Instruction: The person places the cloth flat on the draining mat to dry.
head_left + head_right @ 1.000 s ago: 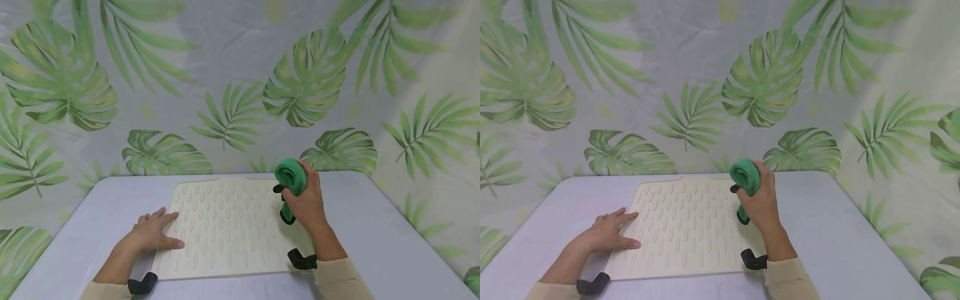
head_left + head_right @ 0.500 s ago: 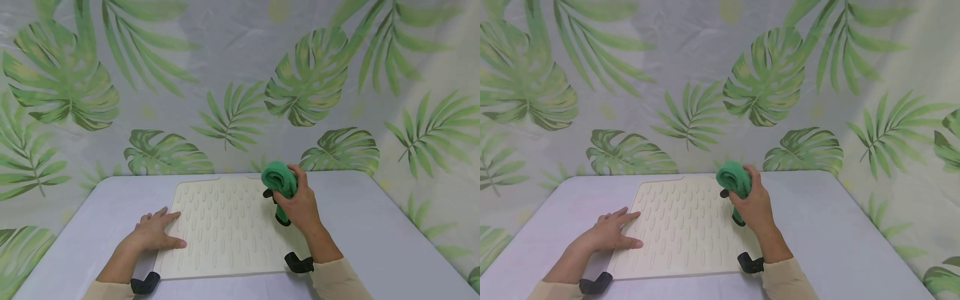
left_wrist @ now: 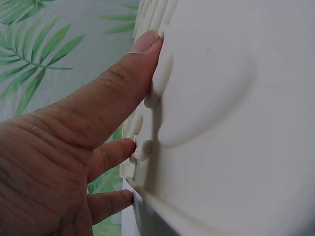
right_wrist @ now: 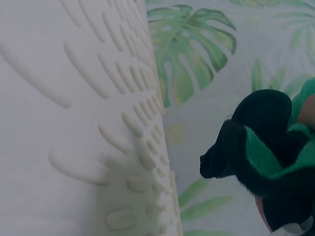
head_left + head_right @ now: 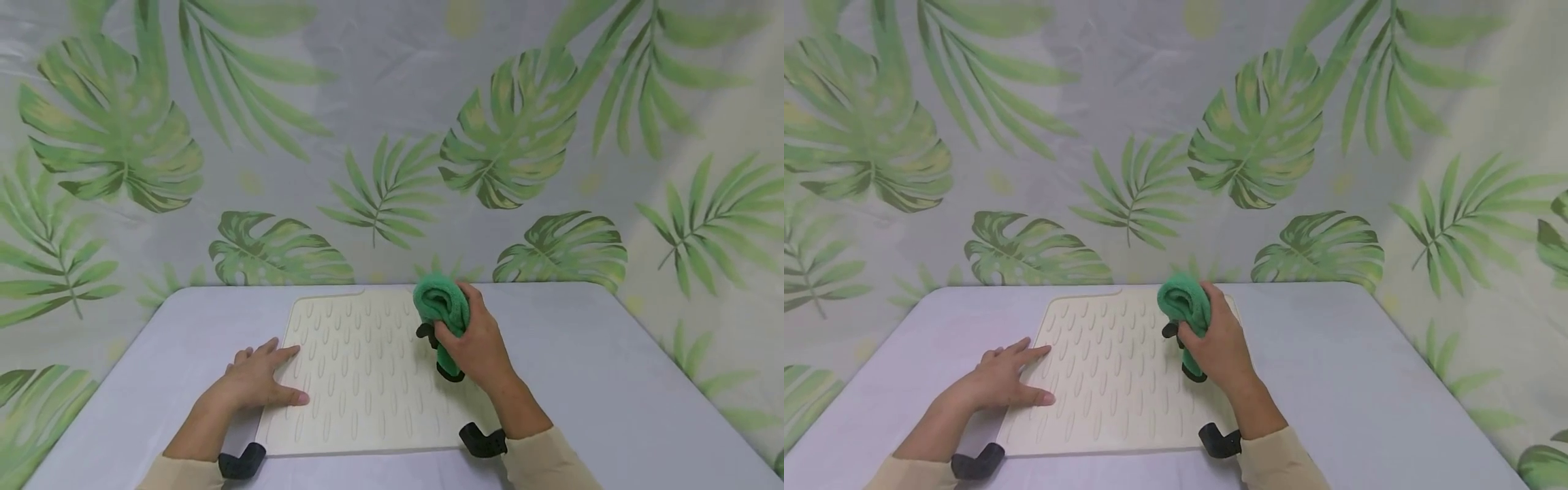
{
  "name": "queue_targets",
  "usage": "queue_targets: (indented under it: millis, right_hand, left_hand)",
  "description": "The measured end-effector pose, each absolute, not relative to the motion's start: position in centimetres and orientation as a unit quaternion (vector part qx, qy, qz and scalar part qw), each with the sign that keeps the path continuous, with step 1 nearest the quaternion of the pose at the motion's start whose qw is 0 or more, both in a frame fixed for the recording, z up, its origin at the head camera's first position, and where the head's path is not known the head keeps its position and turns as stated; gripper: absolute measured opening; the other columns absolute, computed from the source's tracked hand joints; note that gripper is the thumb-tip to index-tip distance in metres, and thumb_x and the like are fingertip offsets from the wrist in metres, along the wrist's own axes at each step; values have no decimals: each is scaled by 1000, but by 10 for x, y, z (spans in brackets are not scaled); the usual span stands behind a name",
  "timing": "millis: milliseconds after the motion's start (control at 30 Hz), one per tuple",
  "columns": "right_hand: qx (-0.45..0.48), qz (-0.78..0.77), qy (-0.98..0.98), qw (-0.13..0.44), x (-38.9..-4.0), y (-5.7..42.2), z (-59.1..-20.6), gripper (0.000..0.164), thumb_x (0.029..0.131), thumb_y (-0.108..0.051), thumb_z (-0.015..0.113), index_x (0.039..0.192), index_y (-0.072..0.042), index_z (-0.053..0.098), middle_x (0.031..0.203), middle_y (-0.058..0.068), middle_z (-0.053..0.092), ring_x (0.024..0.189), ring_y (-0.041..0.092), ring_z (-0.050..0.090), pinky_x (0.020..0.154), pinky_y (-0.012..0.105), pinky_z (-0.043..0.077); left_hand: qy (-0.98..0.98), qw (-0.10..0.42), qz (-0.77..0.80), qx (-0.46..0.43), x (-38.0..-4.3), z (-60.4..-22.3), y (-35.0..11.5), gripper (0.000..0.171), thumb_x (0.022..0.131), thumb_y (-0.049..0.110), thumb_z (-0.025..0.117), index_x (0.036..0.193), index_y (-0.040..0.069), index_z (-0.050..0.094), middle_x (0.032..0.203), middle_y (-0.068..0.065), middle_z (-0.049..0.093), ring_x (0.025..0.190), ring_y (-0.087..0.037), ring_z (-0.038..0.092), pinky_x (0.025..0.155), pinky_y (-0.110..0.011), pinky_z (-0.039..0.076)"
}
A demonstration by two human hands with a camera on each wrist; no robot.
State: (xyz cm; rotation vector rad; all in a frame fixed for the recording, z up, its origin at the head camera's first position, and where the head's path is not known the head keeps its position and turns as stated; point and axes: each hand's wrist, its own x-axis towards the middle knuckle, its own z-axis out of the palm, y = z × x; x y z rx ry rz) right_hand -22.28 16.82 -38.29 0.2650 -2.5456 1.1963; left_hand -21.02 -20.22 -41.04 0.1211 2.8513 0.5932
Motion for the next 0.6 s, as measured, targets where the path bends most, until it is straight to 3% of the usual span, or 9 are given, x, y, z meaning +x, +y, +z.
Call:
queue_targets:
  millis: [133, 267, 400, 600]
  right_hand:
    - [103, 426, -882, 174, -222, 167, -383, 69, 91, -16, 66, 152, -20, 33, 139, 14, 56, 109, 31, 61, 87, 49, 52]
    - [109, 429, -877, 185, -221, 166, -382, 69, 89, -11, 64, 151, -14, 34, 145, 15, 49, 116, 32, 56, 94, 51, 48]
    - [109, 425, -877, 194, -222, 163, -382, 69, 91, -13, 66, 152, -12, 33, 144, 17, 43, 121, 33, 51, 101, 54, 46]
    - [102, 422, -883, 180, -222, 158, -388, 70, 94, -18, 71, 153, -17, 34, 143, 15, 43, 122, 32, 51, 101, 54, 47]
  left_hand:
    - [971, 111, 205, 42, -211, -410, -202, 109, 62, 67, 87, 151, 17, 51, 164, -31, 26, 142, -71, 17, 108, -85, 18]
    - [972, 114, 202, 41, -211, -408, -202, 108, 63, 66, 87, 151, 17, 51, 163, -31, 26, 142, -71, 17, 108, -85, 18]
    - [972, 112, 204, 39, -211, -408, -201, 108, 63, 67, 87, 152, 17, 50, 164, -31, 26, 143, -70, 16, 109, -85, 17]
    - [971, 115, 205, 44, -210, -408, -202, 107, 64, 65, 87, 152, 17, 50, 164, -31, 25, 142, -71, 16, 108, -86, 17]
